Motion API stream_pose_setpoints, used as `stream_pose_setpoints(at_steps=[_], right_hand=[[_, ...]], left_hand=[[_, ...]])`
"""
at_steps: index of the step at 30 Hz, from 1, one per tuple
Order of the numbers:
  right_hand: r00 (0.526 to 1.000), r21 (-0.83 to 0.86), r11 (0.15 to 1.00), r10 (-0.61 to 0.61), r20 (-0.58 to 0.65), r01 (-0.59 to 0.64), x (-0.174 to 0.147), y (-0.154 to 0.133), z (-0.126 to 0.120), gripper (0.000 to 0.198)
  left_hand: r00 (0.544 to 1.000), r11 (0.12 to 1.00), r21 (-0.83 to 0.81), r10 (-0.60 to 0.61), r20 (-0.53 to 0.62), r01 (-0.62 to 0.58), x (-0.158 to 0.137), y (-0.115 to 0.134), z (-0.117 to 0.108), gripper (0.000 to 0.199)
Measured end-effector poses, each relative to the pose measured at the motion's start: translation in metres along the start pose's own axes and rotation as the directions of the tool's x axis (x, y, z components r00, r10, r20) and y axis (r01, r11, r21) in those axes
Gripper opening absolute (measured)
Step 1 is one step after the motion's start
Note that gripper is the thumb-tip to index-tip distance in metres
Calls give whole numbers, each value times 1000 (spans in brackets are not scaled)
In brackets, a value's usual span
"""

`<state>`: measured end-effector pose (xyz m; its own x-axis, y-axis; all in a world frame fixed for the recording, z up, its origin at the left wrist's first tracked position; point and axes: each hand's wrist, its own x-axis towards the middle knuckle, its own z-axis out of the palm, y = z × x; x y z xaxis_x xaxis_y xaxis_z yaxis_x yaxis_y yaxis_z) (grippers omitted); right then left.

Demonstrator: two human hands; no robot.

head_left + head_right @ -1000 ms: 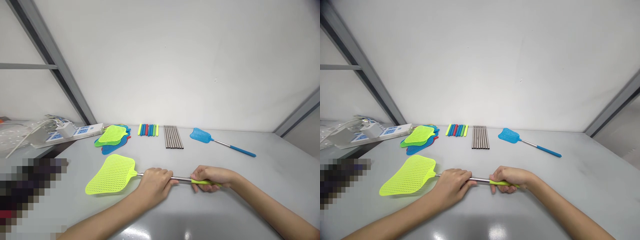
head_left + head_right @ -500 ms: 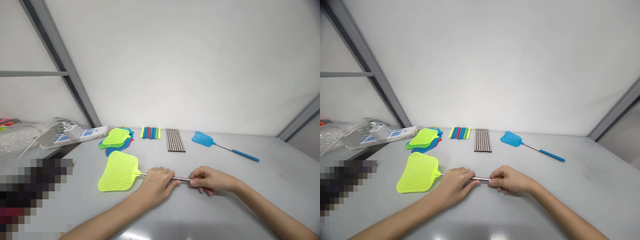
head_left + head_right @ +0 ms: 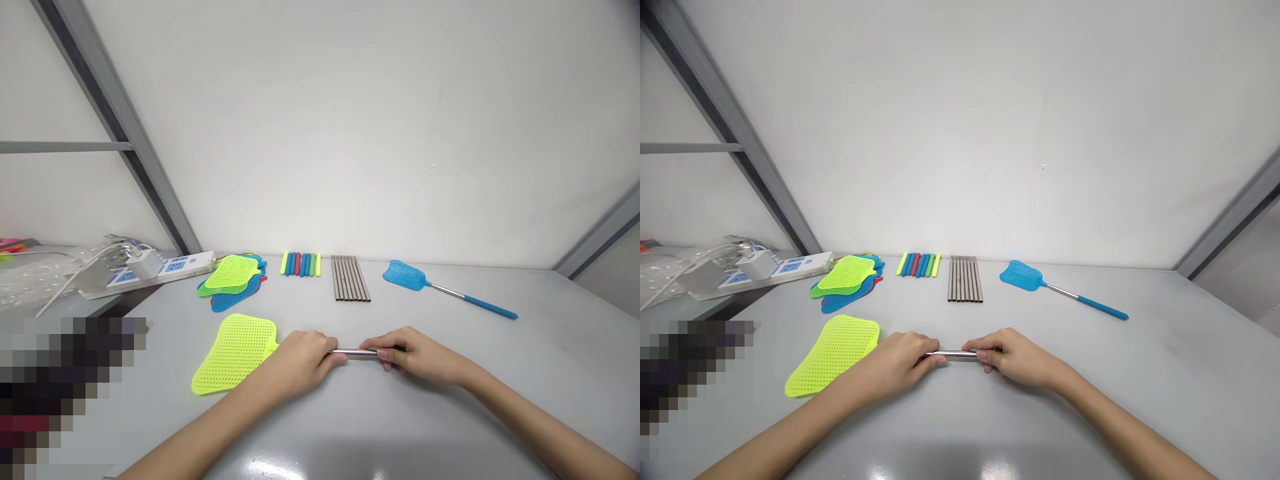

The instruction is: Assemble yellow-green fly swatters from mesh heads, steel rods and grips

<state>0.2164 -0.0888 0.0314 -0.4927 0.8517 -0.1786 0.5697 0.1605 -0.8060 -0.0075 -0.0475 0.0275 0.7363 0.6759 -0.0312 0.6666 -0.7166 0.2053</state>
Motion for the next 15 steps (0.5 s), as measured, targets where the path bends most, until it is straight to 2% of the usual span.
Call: stream_pose_setpoints(at_steps=[3, 6, 11, 15], right_hand=[[999, -44, 999, -27, 42, 29, -2, -1, 3, 32], [999, -112, 993, -38, 33, 41, -2, 1, 9, 34], [999, -177, 984, -15, -51, 6, -1, 0, 15, 30], [998, -198, 980, -15, -60, 3, -2, -3, 14, 30]], left_hand=[[998, 998, 7, 60, 0, -60, -1, 7, 5, 37], [992, 992, 23, 122, -3, -122, -2, 16, 9, 34], [995, 994, 49, 103, -9, -102, -2, 19, 9, 33], [992, 992, 17, 126, -9, -126, -2, 19, 8, 31]])
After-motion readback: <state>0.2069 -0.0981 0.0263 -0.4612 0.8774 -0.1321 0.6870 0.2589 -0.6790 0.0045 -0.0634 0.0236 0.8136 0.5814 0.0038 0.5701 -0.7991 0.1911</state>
